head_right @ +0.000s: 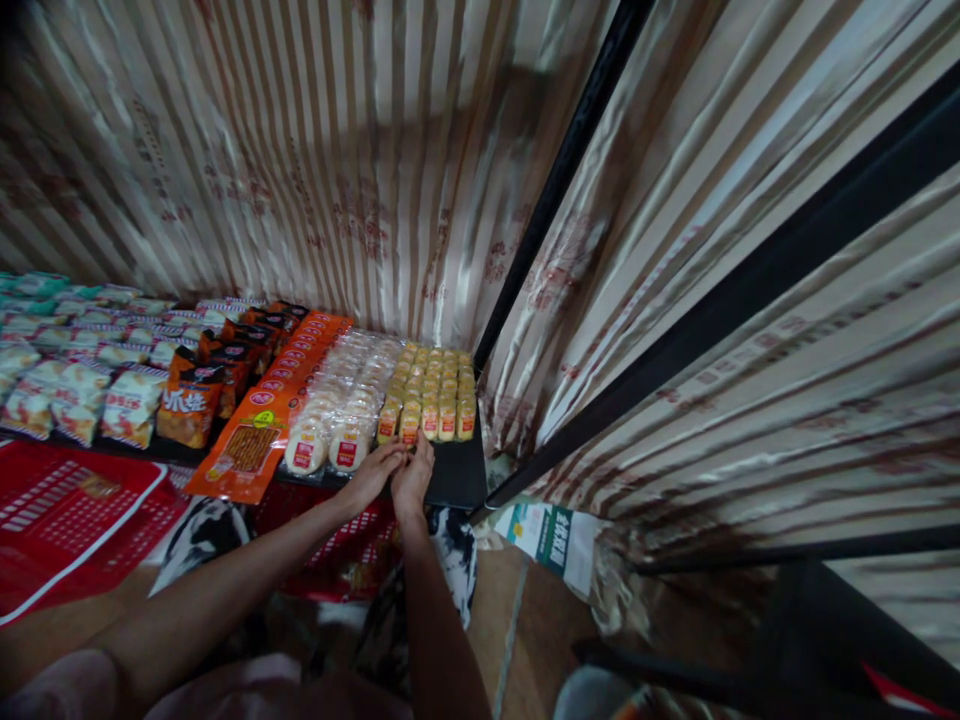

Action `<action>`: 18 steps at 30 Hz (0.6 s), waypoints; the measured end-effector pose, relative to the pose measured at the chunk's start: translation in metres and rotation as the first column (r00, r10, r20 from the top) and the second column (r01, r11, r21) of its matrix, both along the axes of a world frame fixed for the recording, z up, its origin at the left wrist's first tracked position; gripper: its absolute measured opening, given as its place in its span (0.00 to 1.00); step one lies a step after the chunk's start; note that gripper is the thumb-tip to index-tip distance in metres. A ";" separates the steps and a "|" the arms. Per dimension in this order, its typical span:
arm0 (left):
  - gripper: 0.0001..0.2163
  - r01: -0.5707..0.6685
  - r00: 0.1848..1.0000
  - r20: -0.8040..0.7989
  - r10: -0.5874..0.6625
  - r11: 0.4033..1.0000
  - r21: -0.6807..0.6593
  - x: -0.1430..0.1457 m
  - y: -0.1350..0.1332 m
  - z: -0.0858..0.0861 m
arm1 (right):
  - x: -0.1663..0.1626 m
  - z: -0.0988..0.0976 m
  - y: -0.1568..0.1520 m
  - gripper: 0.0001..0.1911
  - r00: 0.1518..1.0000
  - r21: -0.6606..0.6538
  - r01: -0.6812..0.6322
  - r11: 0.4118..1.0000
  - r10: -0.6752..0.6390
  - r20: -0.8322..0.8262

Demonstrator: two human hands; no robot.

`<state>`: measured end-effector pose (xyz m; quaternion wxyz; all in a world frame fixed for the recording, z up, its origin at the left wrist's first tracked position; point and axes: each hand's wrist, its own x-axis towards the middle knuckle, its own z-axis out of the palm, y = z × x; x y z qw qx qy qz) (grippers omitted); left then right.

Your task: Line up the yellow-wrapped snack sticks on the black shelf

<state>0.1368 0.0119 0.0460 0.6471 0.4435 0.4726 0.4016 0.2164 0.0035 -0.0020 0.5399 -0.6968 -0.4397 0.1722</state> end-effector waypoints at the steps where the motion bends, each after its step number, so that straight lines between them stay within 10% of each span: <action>1: 0.09 0.001 1.000 -0.001 -0.001 1.000 0.009 -0.001 0.000 -0.001 | 0.000 0.000 0.000 0.29 1.000 -0.001 -0.002 1.000 0.002 -0.004; 18: 0.11 0.047 0.994 -0.107 -0.038 0.995 0.084 0.000 0.000 -0.005 | -0.002 -0.007 -0.004 0.22 0.986 0.040 -0.057 0.998 0.050 0.159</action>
